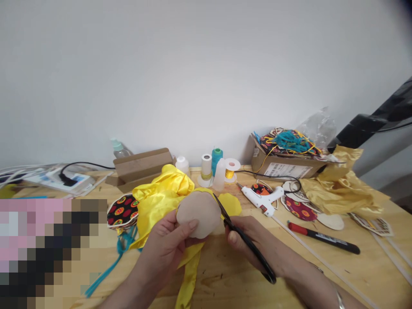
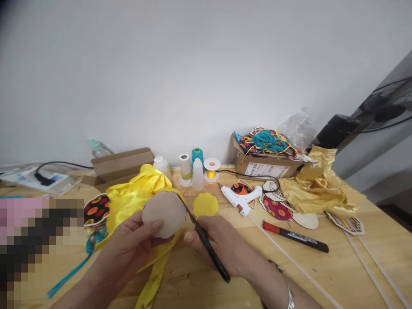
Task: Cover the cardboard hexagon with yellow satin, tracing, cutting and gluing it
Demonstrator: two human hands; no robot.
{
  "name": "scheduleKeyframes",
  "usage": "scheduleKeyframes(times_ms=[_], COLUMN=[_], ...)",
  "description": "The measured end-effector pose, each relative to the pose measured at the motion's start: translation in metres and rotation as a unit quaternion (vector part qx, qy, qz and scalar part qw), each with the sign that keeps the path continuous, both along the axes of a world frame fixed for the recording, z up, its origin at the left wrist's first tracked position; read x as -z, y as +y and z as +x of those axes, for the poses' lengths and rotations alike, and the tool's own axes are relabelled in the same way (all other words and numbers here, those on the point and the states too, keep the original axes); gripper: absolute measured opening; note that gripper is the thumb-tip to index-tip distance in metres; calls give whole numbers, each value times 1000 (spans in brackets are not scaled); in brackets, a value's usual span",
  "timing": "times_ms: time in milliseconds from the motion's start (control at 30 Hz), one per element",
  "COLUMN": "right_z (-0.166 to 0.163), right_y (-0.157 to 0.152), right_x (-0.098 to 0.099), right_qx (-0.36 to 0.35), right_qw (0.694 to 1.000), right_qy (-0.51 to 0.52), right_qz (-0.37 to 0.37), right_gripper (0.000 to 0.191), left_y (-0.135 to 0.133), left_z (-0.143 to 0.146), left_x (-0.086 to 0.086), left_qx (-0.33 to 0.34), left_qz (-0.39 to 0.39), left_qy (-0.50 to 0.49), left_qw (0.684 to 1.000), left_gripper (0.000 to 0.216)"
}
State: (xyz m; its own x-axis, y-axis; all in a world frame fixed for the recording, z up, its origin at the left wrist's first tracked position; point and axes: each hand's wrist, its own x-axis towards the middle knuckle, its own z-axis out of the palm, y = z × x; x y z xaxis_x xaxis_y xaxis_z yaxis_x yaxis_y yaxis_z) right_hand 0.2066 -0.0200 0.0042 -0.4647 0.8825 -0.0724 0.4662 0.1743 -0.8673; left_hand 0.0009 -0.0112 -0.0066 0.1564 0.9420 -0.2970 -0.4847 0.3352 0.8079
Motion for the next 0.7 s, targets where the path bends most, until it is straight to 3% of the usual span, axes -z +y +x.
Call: scheduleKeyframes(times_ms=[267,700], right_z=[0,5], right_y=[-1,2], right_x=[-3,10], right_qx=[11,-4], right_qw=[1000,1000], right_qy=[15,19], right_qz=[-15,-9], right_gripper=[52,57], left_y=[0,1], left_z=[0,-2], left_x=[-1,0], left_qx=[4,7], left_qz=[5,5], left_qy=[5,2], left_qw=[1000,1000], left_gripper=[21,25])
